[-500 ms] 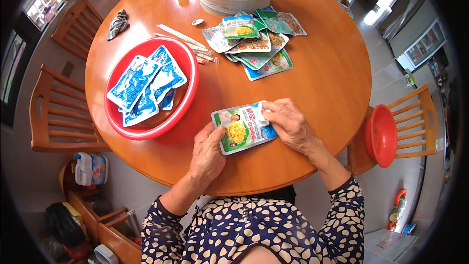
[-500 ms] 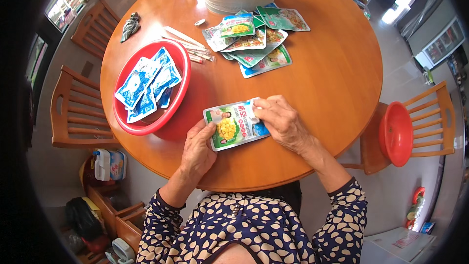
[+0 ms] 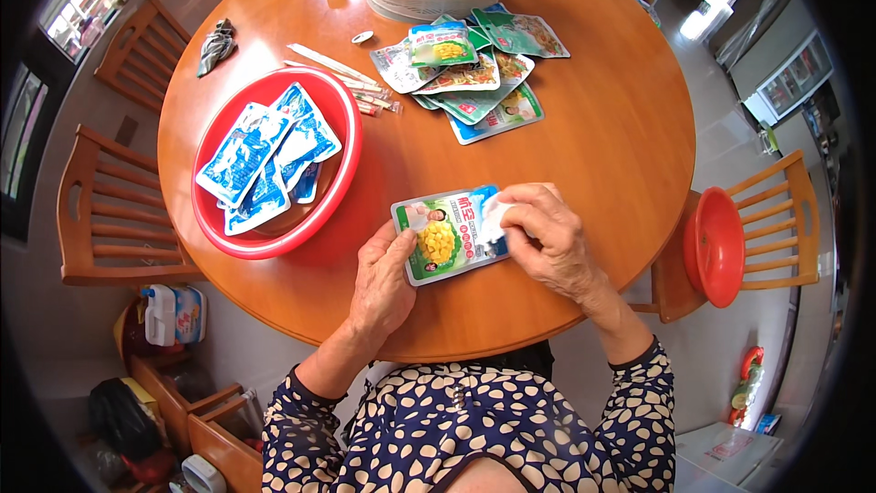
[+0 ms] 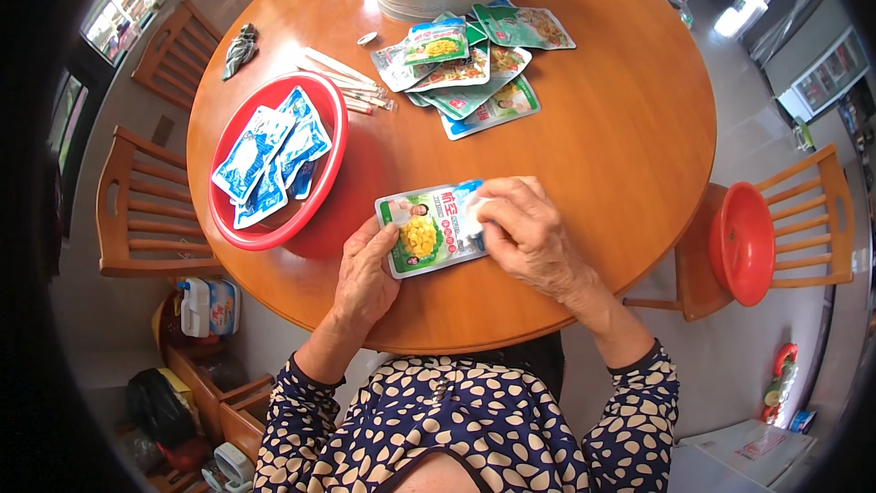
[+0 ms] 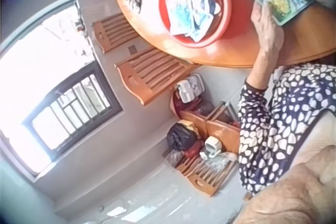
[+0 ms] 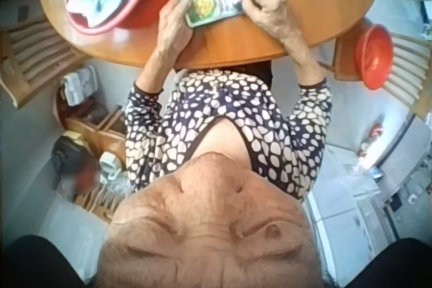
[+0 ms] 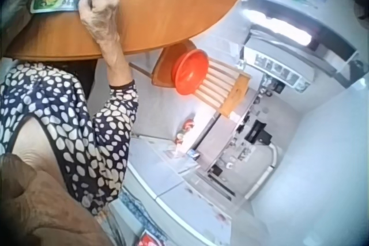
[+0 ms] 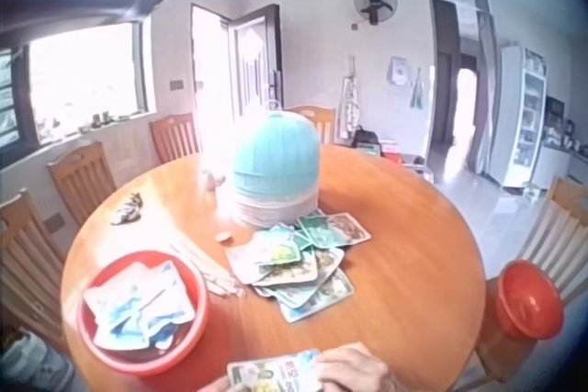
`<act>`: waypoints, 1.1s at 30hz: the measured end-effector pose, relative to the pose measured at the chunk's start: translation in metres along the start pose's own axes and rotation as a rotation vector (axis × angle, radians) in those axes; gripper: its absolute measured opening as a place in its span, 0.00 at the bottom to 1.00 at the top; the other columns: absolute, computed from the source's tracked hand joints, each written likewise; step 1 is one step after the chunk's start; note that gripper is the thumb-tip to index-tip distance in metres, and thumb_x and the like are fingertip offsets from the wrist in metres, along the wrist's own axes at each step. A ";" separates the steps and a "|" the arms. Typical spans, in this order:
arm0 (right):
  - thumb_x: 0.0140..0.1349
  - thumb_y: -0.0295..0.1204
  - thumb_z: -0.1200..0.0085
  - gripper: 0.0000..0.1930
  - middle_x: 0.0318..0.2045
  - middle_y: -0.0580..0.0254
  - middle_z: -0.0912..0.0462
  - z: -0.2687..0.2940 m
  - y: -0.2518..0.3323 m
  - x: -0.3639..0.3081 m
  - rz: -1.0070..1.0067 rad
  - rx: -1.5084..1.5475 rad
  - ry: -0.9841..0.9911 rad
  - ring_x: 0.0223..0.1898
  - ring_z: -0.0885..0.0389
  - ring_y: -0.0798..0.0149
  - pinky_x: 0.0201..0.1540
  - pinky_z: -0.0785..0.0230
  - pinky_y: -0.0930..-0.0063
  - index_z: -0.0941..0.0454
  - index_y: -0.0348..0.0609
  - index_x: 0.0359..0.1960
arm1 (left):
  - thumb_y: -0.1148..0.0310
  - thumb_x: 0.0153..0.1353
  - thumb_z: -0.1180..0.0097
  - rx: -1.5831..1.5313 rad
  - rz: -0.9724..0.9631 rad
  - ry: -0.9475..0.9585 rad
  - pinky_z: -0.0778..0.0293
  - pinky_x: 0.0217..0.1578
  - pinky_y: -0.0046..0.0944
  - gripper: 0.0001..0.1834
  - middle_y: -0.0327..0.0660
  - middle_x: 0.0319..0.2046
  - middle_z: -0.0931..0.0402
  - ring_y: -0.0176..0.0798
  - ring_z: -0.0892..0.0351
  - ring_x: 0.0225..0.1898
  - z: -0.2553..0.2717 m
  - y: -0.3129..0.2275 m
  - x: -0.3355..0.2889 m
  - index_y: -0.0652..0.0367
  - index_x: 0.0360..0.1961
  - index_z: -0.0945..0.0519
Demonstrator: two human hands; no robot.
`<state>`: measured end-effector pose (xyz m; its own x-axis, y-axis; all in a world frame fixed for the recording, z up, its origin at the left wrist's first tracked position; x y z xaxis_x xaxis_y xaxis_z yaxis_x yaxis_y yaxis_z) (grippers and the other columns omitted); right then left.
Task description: The person sits at a round wooden table and wipes the surface of small, sealed food packets with a white tissue. They handle the packets one by one, wiping both the front and back sides, and then place the cleaned packets into a red plastic basin. The task involves repetitive wiping and sorting of the packets.
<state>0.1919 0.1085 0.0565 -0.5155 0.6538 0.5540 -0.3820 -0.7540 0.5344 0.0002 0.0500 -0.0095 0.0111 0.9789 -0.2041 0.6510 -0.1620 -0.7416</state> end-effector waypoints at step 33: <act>0.69 0.28 0.41 0.09 0.35 0.69 0.17 -0.030 0.003 -0.025 -0.687 1.189 -0.147 0.32 0.22 0.80 0.35 0.28 0.86 0.19 0.38 0.47 | 0.71 0.65 0.37 0.442 -0.207 0.038 0.26 0.33 0.27 0.13 0.38 0.38 0.20 0.28 0.22 0.34 -0.049 -0.005 -0.011 0.65 0.47 0.22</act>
<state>0.1804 0.0876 0.0247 -0.3787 0.9253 -0.0182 0.3920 0.1782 0.9025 0.0338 0.0462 0.0276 -0.0514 0.9987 -0.0059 0.2582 0.0075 -0.9661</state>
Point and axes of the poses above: each hand's wrist, its own x-axis towards the middle knuckle, its own z-axis out of the back of the hand, y = z × x, the point moved 5 cm from there along x, towards the middle knuckle
